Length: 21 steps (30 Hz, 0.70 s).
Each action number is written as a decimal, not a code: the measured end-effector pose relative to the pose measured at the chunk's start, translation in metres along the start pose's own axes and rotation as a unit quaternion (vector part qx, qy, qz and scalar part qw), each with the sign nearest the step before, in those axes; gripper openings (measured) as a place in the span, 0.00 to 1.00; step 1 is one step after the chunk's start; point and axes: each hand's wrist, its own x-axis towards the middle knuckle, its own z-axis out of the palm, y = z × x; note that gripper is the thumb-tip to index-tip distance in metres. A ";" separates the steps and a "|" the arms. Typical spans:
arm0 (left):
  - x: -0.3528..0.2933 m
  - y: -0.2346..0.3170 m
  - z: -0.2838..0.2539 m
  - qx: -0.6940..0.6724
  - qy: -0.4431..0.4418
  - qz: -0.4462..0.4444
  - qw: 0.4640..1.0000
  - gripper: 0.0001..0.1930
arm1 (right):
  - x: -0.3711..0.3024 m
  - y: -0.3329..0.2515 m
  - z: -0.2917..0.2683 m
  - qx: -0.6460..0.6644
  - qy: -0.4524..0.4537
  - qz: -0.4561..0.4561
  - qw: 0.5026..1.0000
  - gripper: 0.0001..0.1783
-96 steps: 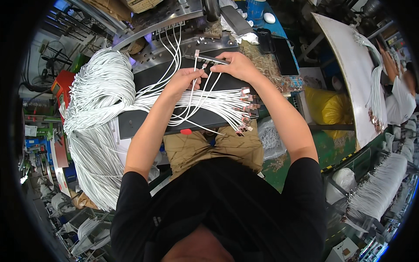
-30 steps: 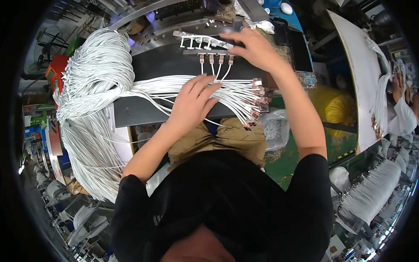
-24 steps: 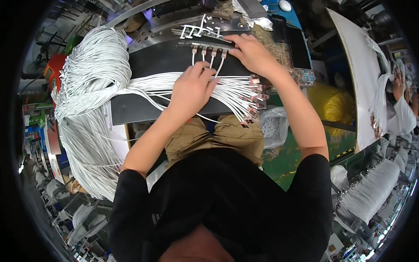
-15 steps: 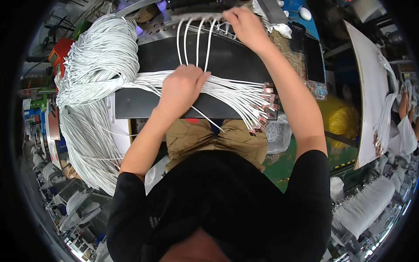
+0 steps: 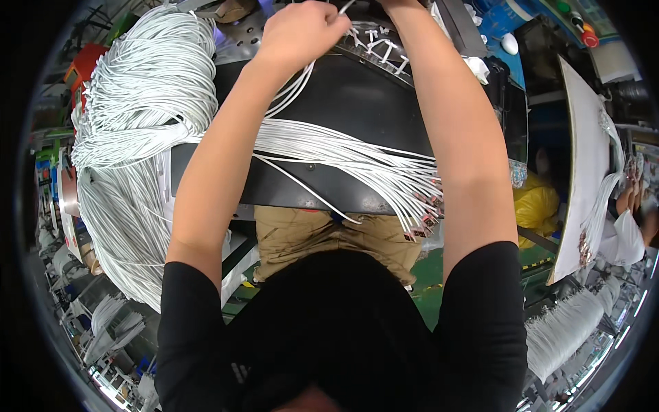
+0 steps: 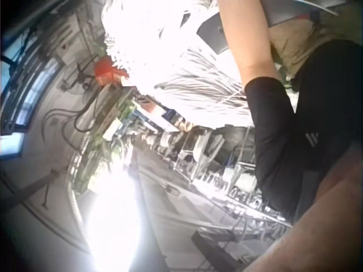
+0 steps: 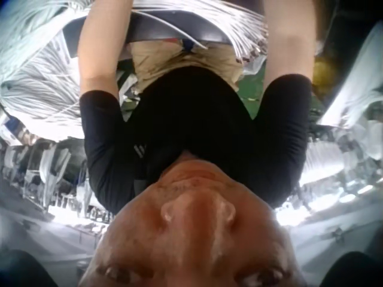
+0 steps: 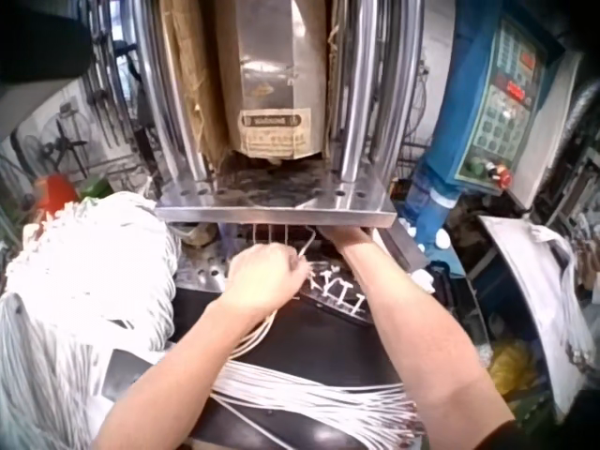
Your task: Organizing and inserting individual wires into a connector fixture as part of a wire harness assembly.
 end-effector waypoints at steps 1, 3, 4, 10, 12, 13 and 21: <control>0.009 -0.009 0.003 -0.016 -0.012 -0.015 1.000 0.10 | 0.002 0.000 -0.002 -0.014 -0.019 -0.011 1.000 0.17; 0.024 -0.022 0.012 -0.049 -0.038 -0.042 0.997 0.18 | 0.002 0.003 -0.011 -0.045 -0.055 -0.029 0.997 0.18; 0.027 -0.024 0.018 -0.053 -0.037 -0.036 0.997 0.18 | 0.001 0.005 -0.019 -0.063 -0.072 -0.037 0.995 0.19; 0.014 -0.051 0.021 0.036 0.090 -0.001 0.995 0.17 | -0.074 -0.137 -0.023 -0.113 -0.019 -0.118 0.986 0.28; 0.015 -0.053 0.025 0.076 0.078 -0.002 0.994 0.18 | -0.073 -0.138 -0.010 -0.147 -0.014 -0.104 0.984 0.28; 0.019 -0.061 0.036 0.099 0.150 0.039 0.983 0.19 | -0.072 -0.137 -0.001 -0.180 -0.014 -0.091 0.979 0.28; 0.021 -0.067 0.057 0.030 0.337 0.111 0.935 0.24 | -0.084 -0.154 0.011 -0.334 0.129 -0.108 0.927 0.21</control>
